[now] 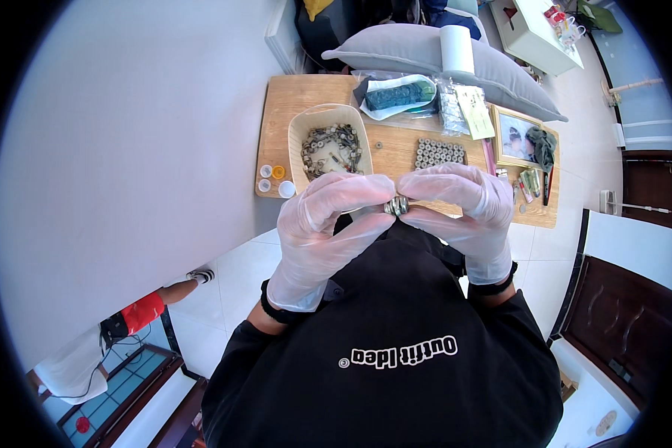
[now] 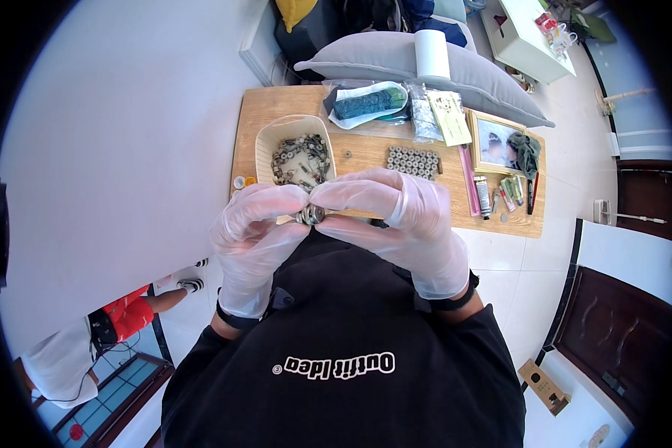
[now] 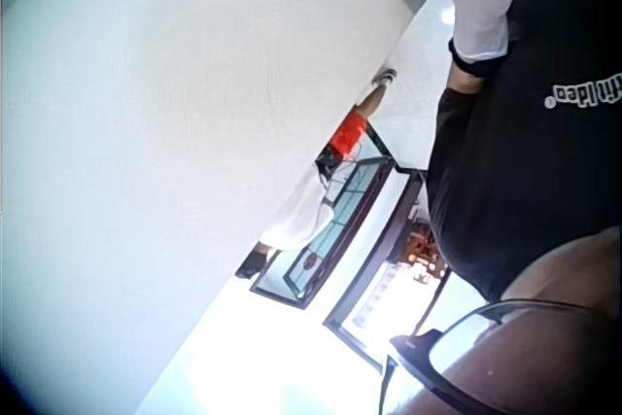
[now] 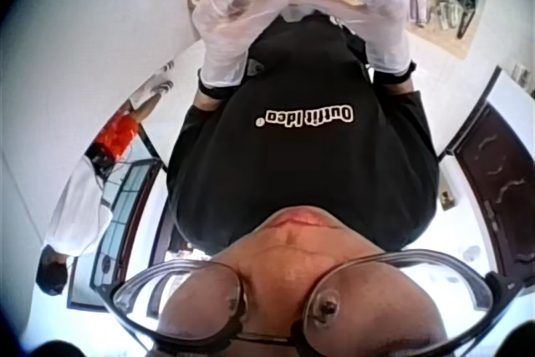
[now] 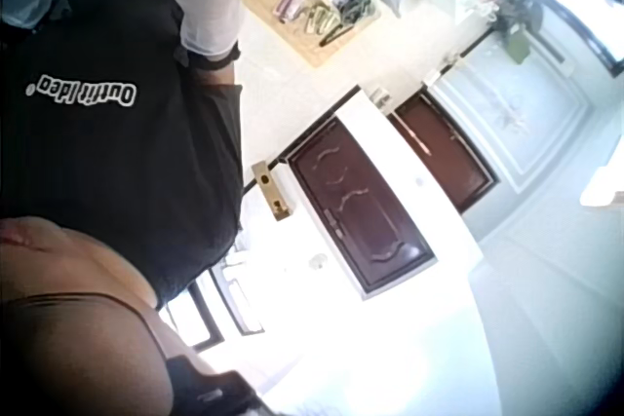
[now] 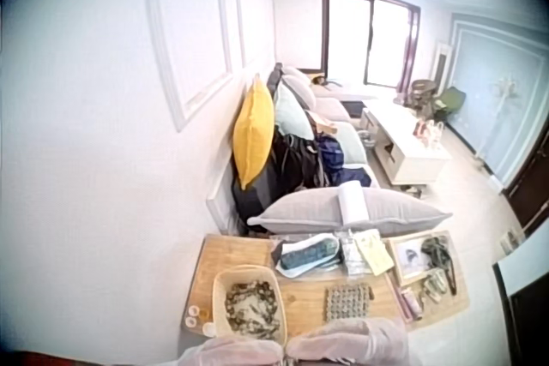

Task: The person picks up a small metal part from a container and holds it up for inspection, turning it over to check different sides before placing it into a tray of similar components.

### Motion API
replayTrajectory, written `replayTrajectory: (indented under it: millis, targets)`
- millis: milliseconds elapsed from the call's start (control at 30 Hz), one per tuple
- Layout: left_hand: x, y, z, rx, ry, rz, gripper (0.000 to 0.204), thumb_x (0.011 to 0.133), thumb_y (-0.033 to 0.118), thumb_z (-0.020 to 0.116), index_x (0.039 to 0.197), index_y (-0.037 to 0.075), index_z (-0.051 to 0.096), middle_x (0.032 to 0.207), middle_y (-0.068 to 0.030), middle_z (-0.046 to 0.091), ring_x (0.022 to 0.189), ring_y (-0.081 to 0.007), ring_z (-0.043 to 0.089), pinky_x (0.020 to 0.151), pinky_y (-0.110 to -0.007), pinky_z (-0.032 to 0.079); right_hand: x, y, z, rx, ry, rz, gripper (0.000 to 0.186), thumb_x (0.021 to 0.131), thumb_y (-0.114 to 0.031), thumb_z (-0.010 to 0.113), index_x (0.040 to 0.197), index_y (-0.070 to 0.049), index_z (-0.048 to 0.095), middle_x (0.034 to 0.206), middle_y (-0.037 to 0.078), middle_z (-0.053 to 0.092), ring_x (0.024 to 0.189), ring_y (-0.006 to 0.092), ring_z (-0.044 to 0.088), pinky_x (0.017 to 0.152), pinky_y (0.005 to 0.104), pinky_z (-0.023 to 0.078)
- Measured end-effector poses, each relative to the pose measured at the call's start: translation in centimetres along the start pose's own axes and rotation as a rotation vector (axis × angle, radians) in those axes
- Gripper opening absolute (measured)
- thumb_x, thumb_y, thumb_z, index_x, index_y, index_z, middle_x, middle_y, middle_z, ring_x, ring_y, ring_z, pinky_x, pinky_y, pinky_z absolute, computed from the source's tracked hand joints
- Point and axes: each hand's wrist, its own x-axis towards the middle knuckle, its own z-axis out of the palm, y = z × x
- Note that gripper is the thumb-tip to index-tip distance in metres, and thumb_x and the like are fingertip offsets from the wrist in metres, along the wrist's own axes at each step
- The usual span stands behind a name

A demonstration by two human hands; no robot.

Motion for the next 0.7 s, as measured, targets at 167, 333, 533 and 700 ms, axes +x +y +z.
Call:
replayTrajectory:
  millis: [167,333,533,700]
  targets:
    - [0.12,0.2,0.14,-0.051,-0.019,-0.058,0.031,0.074,-0.005,0.077,0.103,-0.002,0.067,0.1,-0.0108,0.068,0.09,-0.0177,0.066,0.079,-0.028,0.052,-0.08,-0.11,-0.14,0.012,-0.002,0.013,0.031,0.059,-0.014,0.088,0.086,-0.015,0.073,0.085,-0.001,0.072,0.075,0.0147,0.07,0.061,0.0238,0.053]
    - [-0.12,0.08,-0.34,-0.039,-0.07,-0.069,0.031,0.072,-0.007,0.076,0.101,-0.002,0.067,0.1,-0.0096,0.067,0.089,-0.0154,0.064,0.077,-0.027,0.051,-0.22,0.17,0.11,0.104,-0.003,0.004,0.03,0.058,-0.012,0.088,0.083,-0.014,0.073,0.082,0.0,0.071,0.07,0.0154,0.069,0.057,0.0246,0.052]
    - [-0.11,0.62,-0.13,-0.073,-0.068,-0.099,0.029,0.071,-0.011,0.072,0.098,-0.002,0.067,0.096,-0.0079,0.066,0.086,-0.0127,0.063,0.076,-0.025,0.05,-0.2,-0.02,-0.02,0.164,-0.055,0.021,0.03,0.057,-0.012,0.089,0.082,-0.011,0.073,0.08,0.002,0.07,0.069,0.016,0.069,0.057,0.0263,0.053]
    - [-0.1,0.68,-0.11,0.032,-0.048,-0.066,0.029,0.07,-0.007,0.075,0.097,0.001,0.067,0.094,-0.0074,0.068,0.082,-0.0133,0.065,0.073,-0.025,0.051,0.03,-0.2,-0.29,0.156,-0.065,-0.007,0.031,0.063,-0.012,0.086,0.089,-0.01,0.071,0.085,0.003,0.072,0.075,0.0172,0.07,0.061,0.0261,0.054]
